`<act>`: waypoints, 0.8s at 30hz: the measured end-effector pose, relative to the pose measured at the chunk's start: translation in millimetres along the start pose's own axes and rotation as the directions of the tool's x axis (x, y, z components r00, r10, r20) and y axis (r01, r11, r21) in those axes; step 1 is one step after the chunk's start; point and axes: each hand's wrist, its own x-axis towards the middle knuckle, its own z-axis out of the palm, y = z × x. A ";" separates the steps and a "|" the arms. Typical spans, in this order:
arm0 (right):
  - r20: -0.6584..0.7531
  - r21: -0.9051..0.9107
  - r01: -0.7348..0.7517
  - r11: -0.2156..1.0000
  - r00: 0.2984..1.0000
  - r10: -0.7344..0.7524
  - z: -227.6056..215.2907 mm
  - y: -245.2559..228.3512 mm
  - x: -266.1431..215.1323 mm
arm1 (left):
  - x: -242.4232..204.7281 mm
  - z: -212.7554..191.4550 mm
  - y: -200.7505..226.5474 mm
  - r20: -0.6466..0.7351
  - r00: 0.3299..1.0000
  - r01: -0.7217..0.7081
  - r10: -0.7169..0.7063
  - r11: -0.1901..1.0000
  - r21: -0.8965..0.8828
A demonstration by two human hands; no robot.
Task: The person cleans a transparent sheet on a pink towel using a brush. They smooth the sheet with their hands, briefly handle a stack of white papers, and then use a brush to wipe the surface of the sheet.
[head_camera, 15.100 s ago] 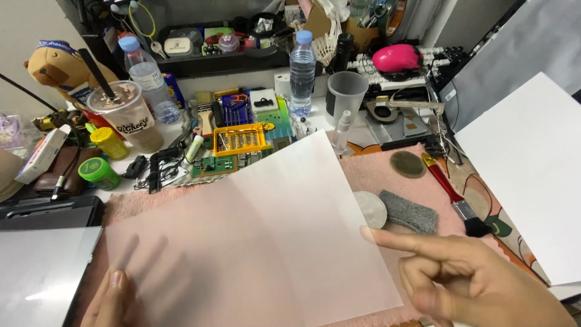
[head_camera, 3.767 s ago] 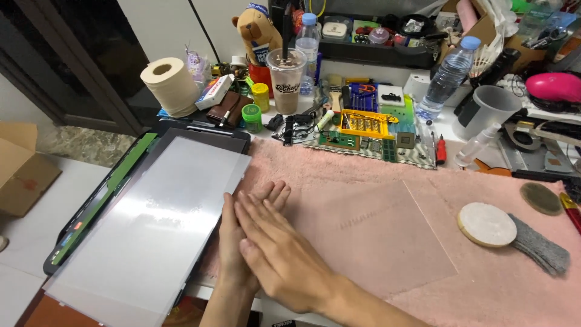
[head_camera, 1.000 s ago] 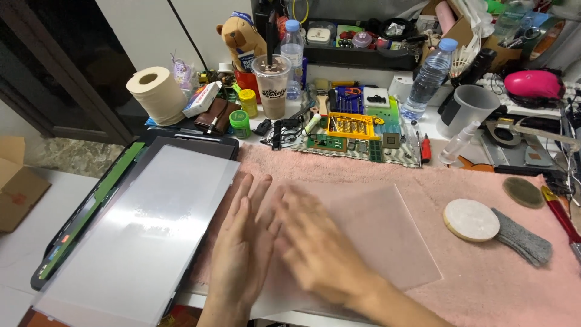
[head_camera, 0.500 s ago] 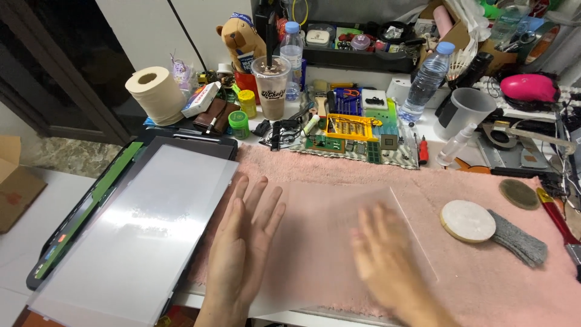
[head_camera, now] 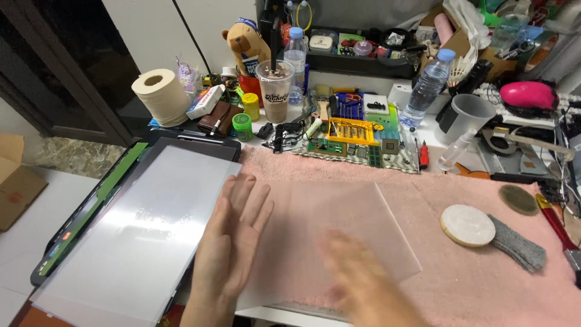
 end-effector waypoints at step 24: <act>-0.950 -0.190 -0.586 0.788 0.313 0.004 -214.2 96.8 -229.0 | 38.8 196.1 -211.0 0.291 0.676 0.666 -0.677 0.730 0.151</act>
